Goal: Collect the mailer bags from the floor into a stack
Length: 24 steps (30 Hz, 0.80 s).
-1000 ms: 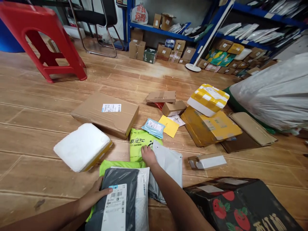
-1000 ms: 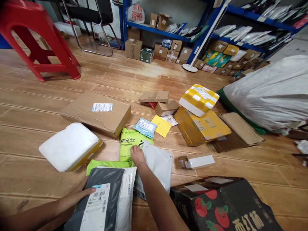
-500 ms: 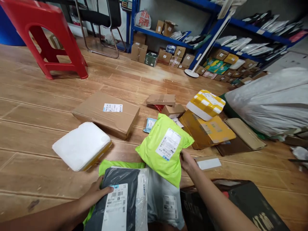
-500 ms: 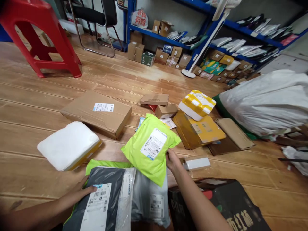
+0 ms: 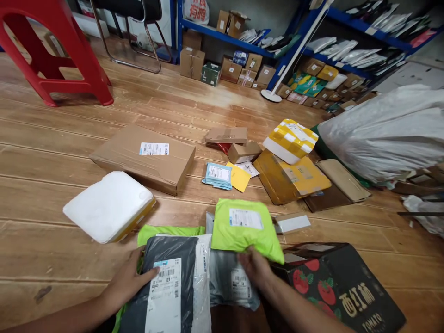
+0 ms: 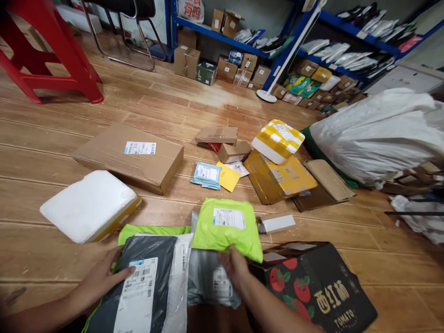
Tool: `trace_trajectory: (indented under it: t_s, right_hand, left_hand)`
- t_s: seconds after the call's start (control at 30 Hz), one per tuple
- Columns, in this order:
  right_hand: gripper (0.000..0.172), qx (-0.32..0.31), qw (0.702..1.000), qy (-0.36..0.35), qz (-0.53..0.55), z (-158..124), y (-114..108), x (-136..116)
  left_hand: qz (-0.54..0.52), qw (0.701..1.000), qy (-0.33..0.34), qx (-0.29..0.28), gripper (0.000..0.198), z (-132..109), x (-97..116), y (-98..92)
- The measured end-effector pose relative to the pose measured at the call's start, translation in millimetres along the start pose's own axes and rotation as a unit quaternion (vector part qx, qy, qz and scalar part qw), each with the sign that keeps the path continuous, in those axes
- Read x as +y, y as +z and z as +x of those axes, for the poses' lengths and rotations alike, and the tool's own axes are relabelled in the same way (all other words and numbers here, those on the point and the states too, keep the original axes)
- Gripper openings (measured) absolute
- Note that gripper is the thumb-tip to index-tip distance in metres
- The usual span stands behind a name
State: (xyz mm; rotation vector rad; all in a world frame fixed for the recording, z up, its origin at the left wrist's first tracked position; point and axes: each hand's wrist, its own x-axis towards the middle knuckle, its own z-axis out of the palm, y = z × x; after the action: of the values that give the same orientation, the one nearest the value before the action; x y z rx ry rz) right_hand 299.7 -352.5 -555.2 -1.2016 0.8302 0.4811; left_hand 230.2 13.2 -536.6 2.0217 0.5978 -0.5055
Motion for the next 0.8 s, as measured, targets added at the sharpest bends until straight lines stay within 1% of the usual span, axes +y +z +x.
trace_trajectory:
  t_s: [0.03, 0.07, 0.1, 0.13, 0.17, 0.23, 0.27, 0.3, 0.33, 0.37, 0.43, 0.5, 0.53, 0.6, 0.67, 0.73, 0.8]
  right_hand:
    - [0.025, -0.029, 0.998, 0.055, -0.021, -12.8, 1.4, 21.8]
    - [0.026, -0.061, 0.989, 0.123, -0.049, -24.3, 3.9, 41.7]
    - [0.033, -0.097, 0.975, 0.180, -0.084, -33.6, 7.9, 58.1]
    - [0.043, -0.127, 0.970, 0.174, -0.116, -40.2, 13.7, 70.1]
    - [0.052, -0.149, 0.971, 0.126, -0.138, -44.2, 21.1, 77.4]
    - [0.071, -0.205, 0.966, 0.034, -0.154, -46.3, 40.6, 80.6]
    - [0.077, -0.244, 0.959, 0.014, -0.145, -45.8, 51.4, 79.0]
    - [0.080, -0.287, 0.949, 0.017, -0.127, -45.2, 62.0, 77.0]
    - [0.081, -0.317, 0.942, 0.019, -0.110, -45.1, 71.5, 75.7]
    - [0.082, -0.330, 0.939, 0.014, -0.094, -45.7, 79.2, 75.7]
    - [0.088, -0.309, 0.947, -0.028, -0.083, -48.9, 87.7, 80.3]
    - [0.096, -0.281, 0.955, -0.058, -0.079, -53.6, 87.6, 88.6]
    - [0.098, -0.281, 0.955, -0.063, -0.076, -56.1, 85.4, 93.0]
    - [0.096, -0.288, 0.952, -0.071, -0.070, -61.1, 79.9, 100.8]
    - [0.092, -0.292, 0.952, -0.070, -0.060, -67.1, 76.7, 106.5]
    - [0.089, -0.311, 0.947, -0.076, -0.036, -75.1, 77.3, 110.1]
    - [0.090, -0.328, 0.938, -0.112, -0.026, -85.3, 80.8, 112.1]
  left_hand:
    - [-0.038, 0.999, -0.020, -0.032, 0.096, -1.5, 1.6, 0.6]
    - [-0.084, 0.993, -0.045, -0.068, 0.094, -3.1, 3.7, 1.5]
    - [-0.130, 0.984, -0.069, -0.101, 0.090, -4.7, 6.1, 2.6]
    - [-0.173, 0.971, -0.094, -0.133, 0.086, -6.2, 8.9, 3.6]
    - [-0.217, 0.955, -0.116, -0.166, 0.082, -7.5, 11.9, 4.8]
    - [-0.292, 0.920, -0.145, -0.216, 0.076, -9.1, 16.7, 7.1]
    - [-0.310, 0.912, -0.148, -0.225, 0.075, -9.3, 17.7, 8.3]
    - [-0.317, 0.910, -0.145, -0.223, 0.075, -9.0, 17.1, 9.7]
    - [-0.313, 0.916, -0.133, -0.211, 0.079, -8.6, 14.8, 11.2]
    - [-0.302, 0.926, -0.118, -0.195, 0.082, -8.4, 10.9, 12.6]
    - [-0.278, 0.940, -0.095, -0.174, 0.085, -9.8, -0.1, 15.2]
    - [-0.263, 0.944, -0.102, -0.169, 0.089, -16.1, -10.6, 17.4]
    - [-0.258, 0.946, -0.112, -0.162, 0.094, -21.3, -14.0, 18.4]
    - [-0.243, 0.951, -0.134, -0.140, 0.105, -34.4, -15.4, 19.9]
    - [-0.226, 0.954, -0.160, -0.117, 0.115, -47.1, -11.3, 19.5]
    - [-0.207, 0.952, -0.189, -0.124, 0.118, -54.6, -6.4, 16.1]
    - [-0.194, 0.944, -0.211, -0.161, 0.115, -54.7, -5.2, 9.5]
